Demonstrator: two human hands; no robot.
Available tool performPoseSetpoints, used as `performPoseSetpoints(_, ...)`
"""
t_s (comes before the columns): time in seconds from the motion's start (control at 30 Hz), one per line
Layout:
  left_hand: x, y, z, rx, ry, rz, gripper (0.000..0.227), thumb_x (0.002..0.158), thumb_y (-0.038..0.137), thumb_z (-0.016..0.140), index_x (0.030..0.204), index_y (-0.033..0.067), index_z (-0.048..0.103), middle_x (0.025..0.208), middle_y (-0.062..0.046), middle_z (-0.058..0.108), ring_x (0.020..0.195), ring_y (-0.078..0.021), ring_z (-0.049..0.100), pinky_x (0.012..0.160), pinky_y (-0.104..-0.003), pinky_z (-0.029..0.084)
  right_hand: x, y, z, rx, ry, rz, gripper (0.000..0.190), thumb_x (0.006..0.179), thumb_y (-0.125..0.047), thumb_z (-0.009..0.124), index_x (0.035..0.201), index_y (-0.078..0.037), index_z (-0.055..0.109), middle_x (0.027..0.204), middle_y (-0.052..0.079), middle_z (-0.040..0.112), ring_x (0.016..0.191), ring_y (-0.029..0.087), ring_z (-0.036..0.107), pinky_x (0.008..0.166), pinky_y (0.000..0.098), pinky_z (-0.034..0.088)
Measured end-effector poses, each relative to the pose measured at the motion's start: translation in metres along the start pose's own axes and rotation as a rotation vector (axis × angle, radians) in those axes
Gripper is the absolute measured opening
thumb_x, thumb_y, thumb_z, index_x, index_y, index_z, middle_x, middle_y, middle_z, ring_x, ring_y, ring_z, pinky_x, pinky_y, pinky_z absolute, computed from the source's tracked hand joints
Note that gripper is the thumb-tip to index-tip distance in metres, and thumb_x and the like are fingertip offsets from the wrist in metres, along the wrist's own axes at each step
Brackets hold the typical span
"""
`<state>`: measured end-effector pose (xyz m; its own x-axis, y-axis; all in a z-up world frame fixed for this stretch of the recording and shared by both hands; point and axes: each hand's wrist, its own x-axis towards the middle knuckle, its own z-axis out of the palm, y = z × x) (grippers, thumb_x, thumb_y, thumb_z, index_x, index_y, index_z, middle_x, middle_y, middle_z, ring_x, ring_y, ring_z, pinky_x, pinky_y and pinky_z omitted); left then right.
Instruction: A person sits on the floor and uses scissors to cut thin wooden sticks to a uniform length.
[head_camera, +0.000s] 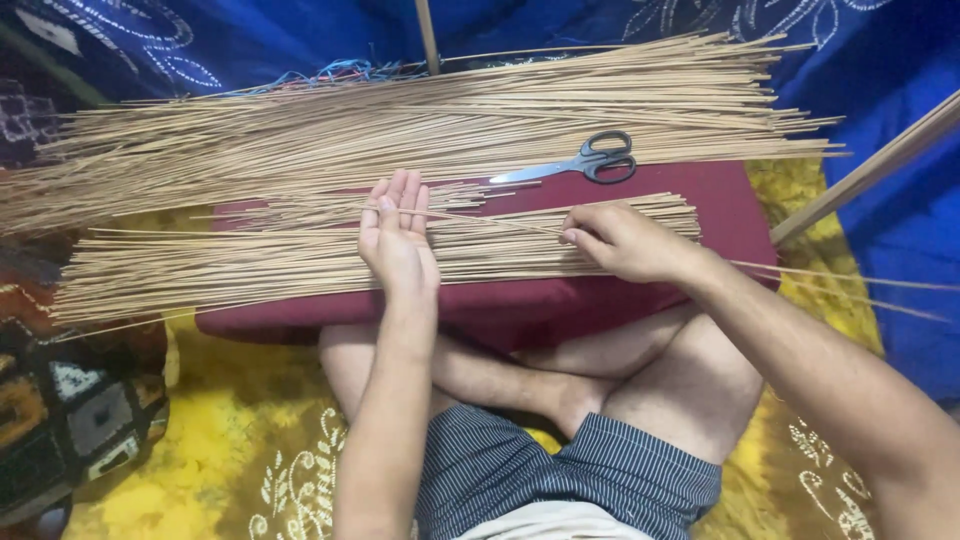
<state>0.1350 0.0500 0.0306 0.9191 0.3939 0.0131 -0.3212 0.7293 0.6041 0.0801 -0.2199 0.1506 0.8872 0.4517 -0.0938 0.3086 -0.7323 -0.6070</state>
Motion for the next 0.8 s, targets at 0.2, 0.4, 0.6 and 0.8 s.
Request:
performPoseSetpoints(0.2, -0.044, 0.019, 0.009, 0.036, 0.048, -0.372, 0.037, 0.105, 0.028, 0.062, 0.136, 0.0104, 0.053, 0.139, -0.015, 0.061, 0.13, -0.0338, 0.062, 0.108, -0.057, 0.051, -0.005, 0.02, 0.006, -0.089, 0.085, -0.016, 0.016, 0.1, -0.014, 0.055, 0.101, -0.004, 0.069, 0.086, 0.024, 0.074, 0.091, 0.048, 0.071, 0.08, 0.0547, 0.055)
performPoseSetpoints(0.4, -0.141, 0.032, 0.06, 1.164, -0.611, 0.592, 0.022, 0.096, 0.012, 0.067, 0.117, 0.0166, 0.069, 0.125, -0.001, 0.06, 0.114, -0.0243, 0.064, 0.102, -0.041, 0.049, -0.007, 0.012, 0.021, -0.232, 0.094, -0.129, 0.012, 0.099, -0.013, 0.055, 0.105, -0.008, 0.065, 0.091, 0.018, 0.074, 0.093, 0.043, 0.072, 0.077, 0.0532, 0.057)
performPoseSetpoints(0.6, -0.089, 0.017, 0.043, 1.736, -0.884, 0.869, 0.016, 0.092, 0.011, 0.064, 0.107, 0.0171, 0.064, 0.089, 0.002, 0.061, 0.094, -0.0208, 0.067, 0.093, -0.04, 0.046, -0.005, -0.01, 0.036, -0.267, 0.068, -0.168, 0.015, 0.1, -0.013, 0.053, 0.11, -0.01, 0.063, 0.096, 0.017, 0.074, 0.096, 0.043, 0.072, 0.079, 0.0535, 0.057)
performPoseSetpoints(0.8, -0.062, 0.043, 0.022, 1.79, -0.902, 0.825, 0.009, 0.095, 0.012, 0.063, 0.099, 0.0196, 0.064, 0.083, 0.002, 0.059, 0.086, -0.0222, 0.067, 0.078, -0.038, 0.049, -0.024, 0.016, 0.024, -0.309, 0.058, -0.113, 0.021, 0.1, -0.013, 0.05, 0.116, -0.009, 0.064, 0.104, 0.017, 0.074, 0.105, 0.04, 0.072, 0.087, 0.0523, 0.057)
